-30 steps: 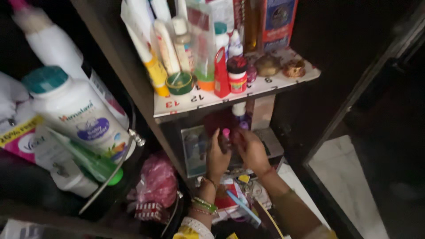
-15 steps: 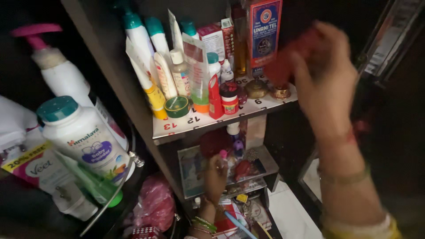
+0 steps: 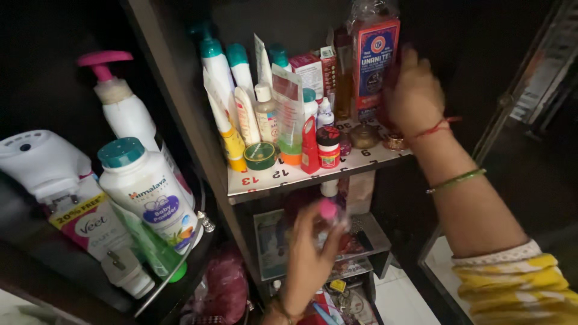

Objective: The person organizes items on a shelf by picking up objects like a small red container, a cloth, and various bottles, and then rearranging them on the shelf.

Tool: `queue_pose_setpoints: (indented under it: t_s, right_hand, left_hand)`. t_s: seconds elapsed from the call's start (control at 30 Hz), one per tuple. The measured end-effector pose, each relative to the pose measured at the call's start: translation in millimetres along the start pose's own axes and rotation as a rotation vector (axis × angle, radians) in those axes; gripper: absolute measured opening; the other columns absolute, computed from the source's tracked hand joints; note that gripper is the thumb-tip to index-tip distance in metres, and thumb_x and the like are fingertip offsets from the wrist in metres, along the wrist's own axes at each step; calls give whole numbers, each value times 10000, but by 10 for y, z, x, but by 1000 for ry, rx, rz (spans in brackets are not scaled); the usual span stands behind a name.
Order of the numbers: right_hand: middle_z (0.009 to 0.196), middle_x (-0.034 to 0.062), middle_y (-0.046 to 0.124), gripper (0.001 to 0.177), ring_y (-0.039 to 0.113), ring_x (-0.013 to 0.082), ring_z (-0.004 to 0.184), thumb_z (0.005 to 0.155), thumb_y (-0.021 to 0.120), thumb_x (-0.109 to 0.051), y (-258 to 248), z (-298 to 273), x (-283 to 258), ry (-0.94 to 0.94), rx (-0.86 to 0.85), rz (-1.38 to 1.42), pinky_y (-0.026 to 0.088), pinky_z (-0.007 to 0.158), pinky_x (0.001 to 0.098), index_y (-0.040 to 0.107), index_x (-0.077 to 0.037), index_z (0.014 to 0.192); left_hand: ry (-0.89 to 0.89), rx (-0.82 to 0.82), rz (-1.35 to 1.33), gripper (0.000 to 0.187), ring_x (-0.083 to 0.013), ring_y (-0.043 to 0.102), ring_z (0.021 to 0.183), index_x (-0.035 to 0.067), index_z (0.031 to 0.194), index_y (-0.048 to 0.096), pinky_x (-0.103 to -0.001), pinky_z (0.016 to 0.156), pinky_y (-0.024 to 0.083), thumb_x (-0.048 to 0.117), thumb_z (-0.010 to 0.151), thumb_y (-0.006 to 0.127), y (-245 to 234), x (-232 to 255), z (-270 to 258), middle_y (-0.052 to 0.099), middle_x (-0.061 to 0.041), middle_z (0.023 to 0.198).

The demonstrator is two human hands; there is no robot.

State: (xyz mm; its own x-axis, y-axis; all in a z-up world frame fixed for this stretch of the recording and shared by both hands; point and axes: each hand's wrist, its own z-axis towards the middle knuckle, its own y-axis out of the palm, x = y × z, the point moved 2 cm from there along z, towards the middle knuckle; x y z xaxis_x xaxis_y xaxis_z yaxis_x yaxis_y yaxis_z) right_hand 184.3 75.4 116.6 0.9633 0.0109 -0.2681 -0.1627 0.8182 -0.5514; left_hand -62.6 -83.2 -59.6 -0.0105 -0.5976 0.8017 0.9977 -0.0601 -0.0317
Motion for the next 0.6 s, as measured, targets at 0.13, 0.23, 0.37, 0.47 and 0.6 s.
queue_pose_setpoints:
  t_s: [0.13,0.23,0.37,0.47,0.6]
  right_hand:
    - [1424,264,549,738,541,480,1274,855,777,-162,-422,105,-128,-433,145,106,477,1043,518,482,-74,1525]
    - [1492,231,535,806,510,445,1374,754,808,-161,-461,408,-287,-658,68,58,435,1150,482,524,-117,1507]
    - [1392,220,563,880,515,438,1303,638,864,-225,-319,781,-359,-657,-172,-134,415,1091,528,543,-177,1456]
    - [1380,243,562,821,559,453,1228,772,825,-277,-198,790,-402,-573,-184,-227,497,967,536,518,-258,1533]
    - [1279,214,636,899,635,423,1128,640,894,-340,-245,891,-464,-524,-306,-317,551,894,503,540,-286,1465]
  left_hand:
    - [345,48,191,491,-259,690,1121,7,1403,522,-343,902,602,117,975,735,84,850,567,638,-173,1249]
    - [467,85,185,510,-261,677,1140,9,1463,470,-328,899,609,91,1010,688,191,1183,1040,604,-183,1327]
    - [506,166,244,510,-296,657,1214,6,1451,465,-334,910,625,73,998,690,193,1394,1283,589,-189,1362]
    - [535,191,288,493,-289,652,1214,7,1431,476,-326,900,623,41,987,689,119,1427,1343,577,-178,1367]
    - [462,166,192,506,-227,686,1163,8,1442,446,-289,884,645,2,991,675,18,1351,1416,555,-147,1366]
